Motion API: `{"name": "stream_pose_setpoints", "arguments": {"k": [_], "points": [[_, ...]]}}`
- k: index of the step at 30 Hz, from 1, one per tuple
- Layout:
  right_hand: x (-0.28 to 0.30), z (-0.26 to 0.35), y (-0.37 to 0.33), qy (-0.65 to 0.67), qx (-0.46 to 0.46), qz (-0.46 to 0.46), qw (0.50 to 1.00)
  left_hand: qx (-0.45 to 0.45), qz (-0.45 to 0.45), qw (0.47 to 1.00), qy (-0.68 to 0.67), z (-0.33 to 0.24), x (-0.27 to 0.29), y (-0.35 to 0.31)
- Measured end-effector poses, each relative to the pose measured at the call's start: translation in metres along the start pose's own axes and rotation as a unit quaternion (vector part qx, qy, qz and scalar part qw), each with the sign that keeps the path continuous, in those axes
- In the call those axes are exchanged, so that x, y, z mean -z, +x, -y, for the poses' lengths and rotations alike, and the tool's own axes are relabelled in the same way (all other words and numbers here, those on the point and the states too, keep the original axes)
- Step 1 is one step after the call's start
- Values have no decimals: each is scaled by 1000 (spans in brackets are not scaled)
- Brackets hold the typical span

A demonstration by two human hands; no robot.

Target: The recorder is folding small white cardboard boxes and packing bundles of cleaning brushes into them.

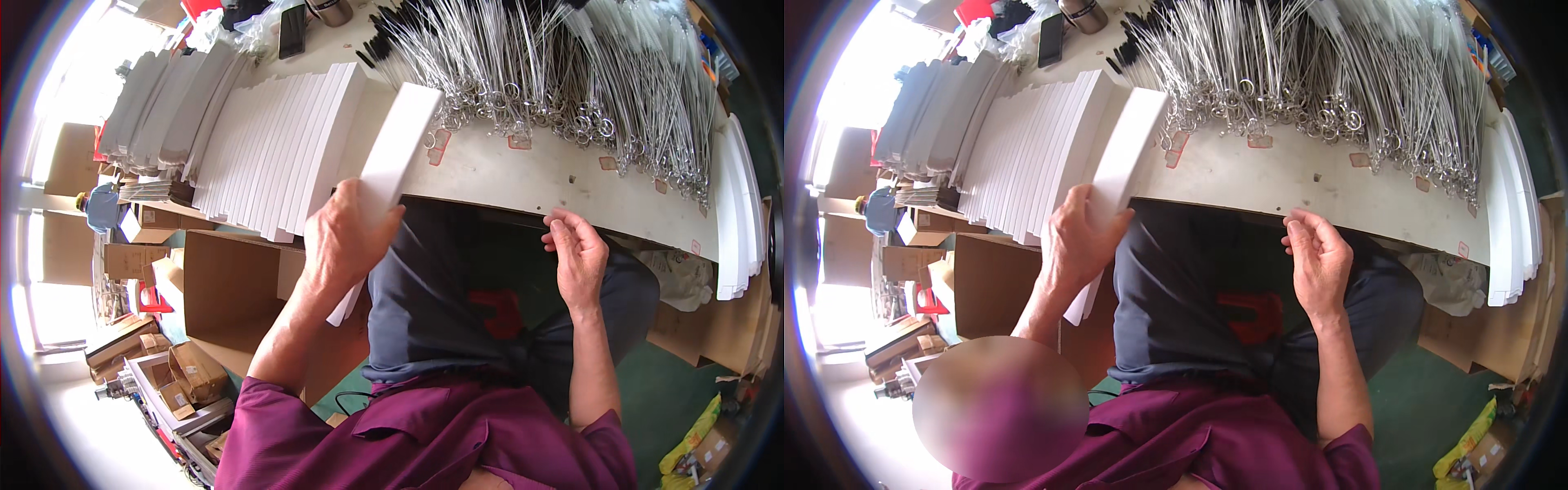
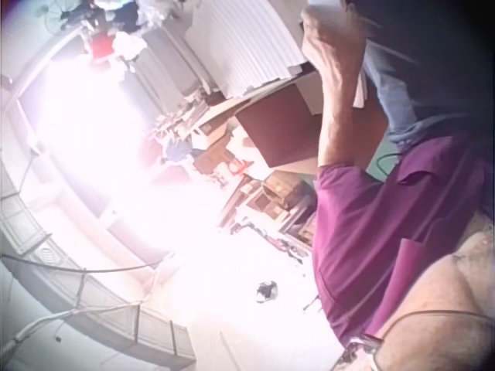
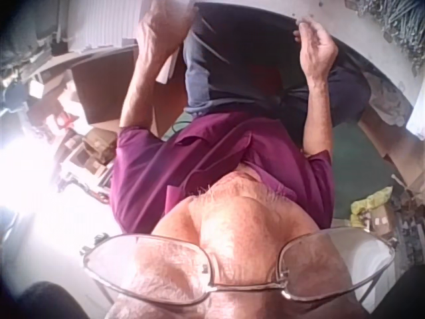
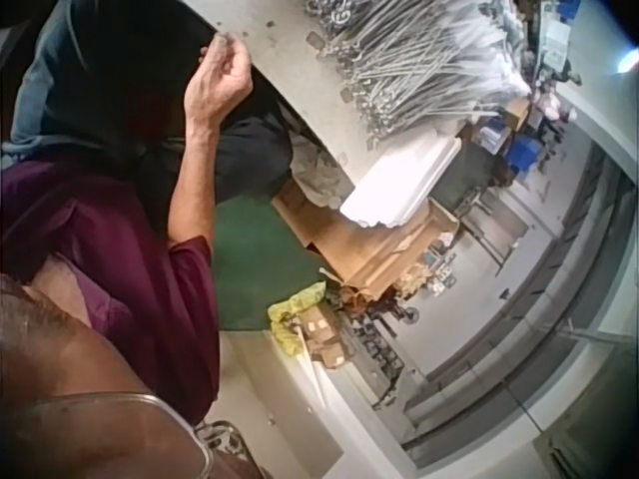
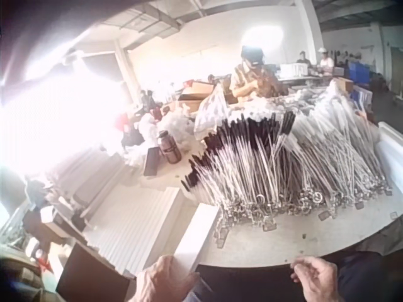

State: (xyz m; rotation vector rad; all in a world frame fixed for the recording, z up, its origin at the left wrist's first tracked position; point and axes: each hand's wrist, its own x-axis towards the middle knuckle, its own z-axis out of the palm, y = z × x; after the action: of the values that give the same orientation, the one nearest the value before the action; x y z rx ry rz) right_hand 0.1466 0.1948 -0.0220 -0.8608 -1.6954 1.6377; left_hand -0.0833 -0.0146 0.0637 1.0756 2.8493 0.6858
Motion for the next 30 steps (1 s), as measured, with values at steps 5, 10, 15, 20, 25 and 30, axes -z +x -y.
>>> {"name": "stream_pose_setpoints", "arguments": {"k": [5,10,15,20,25,30], "points": [[-10,-4,2,-111,91,-3,990,16,-24,998,52,11,-16,29],[-31,11,10,-169,183,46,967,46,26,982,182,13,-35,68],[-35,11,14,-190,175,57,964,-37,-37,982,180,-3,-37,76],[-40,10,19,-192,170,67,964,-118,-6,992,51,-17,-58,82],[-40,7,24,-177,161,70,968,-129,1,990,49,-11,-75,97],[-42,6,26,-185,157,64,968,-119,-19,992,-46,-4,-74,100]]}}
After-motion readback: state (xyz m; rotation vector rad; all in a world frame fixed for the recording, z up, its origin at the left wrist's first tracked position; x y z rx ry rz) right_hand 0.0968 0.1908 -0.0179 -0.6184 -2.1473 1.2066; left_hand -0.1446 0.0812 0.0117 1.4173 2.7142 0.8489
